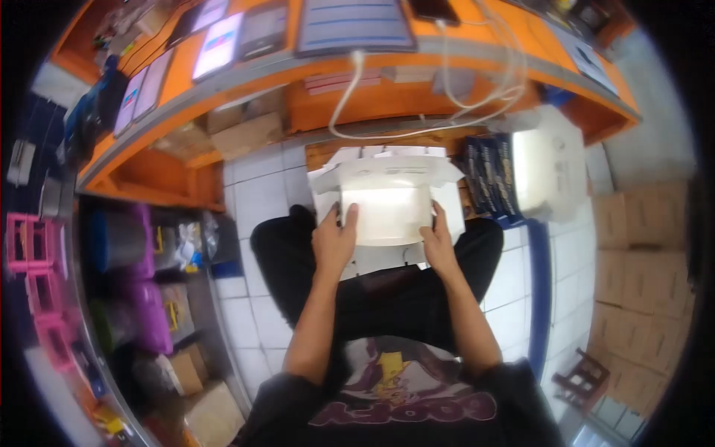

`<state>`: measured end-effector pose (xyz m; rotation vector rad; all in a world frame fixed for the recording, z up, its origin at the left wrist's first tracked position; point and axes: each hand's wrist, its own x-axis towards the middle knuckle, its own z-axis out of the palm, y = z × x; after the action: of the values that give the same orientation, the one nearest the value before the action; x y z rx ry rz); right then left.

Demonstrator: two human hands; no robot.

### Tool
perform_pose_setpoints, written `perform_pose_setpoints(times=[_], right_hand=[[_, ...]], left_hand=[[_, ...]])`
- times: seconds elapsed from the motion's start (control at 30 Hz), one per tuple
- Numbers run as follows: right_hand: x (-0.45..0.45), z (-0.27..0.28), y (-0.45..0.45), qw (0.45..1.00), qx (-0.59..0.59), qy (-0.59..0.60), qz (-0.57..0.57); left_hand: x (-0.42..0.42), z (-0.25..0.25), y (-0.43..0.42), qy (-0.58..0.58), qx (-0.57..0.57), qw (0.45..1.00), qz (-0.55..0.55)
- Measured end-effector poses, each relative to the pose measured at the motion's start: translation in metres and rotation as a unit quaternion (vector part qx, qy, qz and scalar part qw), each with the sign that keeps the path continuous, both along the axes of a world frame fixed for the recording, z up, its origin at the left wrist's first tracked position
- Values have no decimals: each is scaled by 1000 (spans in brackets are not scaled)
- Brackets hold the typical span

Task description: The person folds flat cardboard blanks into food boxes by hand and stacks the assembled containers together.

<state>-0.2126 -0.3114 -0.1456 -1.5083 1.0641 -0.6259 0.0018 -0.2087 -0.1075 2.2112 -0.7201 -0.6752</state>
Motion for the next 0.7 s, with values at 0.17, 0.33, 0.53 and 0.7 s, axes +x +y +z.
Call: perform_pose_setpoints(times=[0.17,0.33,0.53,0.7], right_hand=[[-7,-5,0,999,-18,40,12],[1,1,-4,1000,4,14,-8],[23,10,-37,989,141,19,-39],[30,12,-35,986,148,-39,-64]], left_hand=[[0,12,-15,-75,80,994,9],[6,23,-26,-120,108,987,-3],[15,3,-38,-54,-8,999,-2],[10,3,-39,-95,-10,995,5]])
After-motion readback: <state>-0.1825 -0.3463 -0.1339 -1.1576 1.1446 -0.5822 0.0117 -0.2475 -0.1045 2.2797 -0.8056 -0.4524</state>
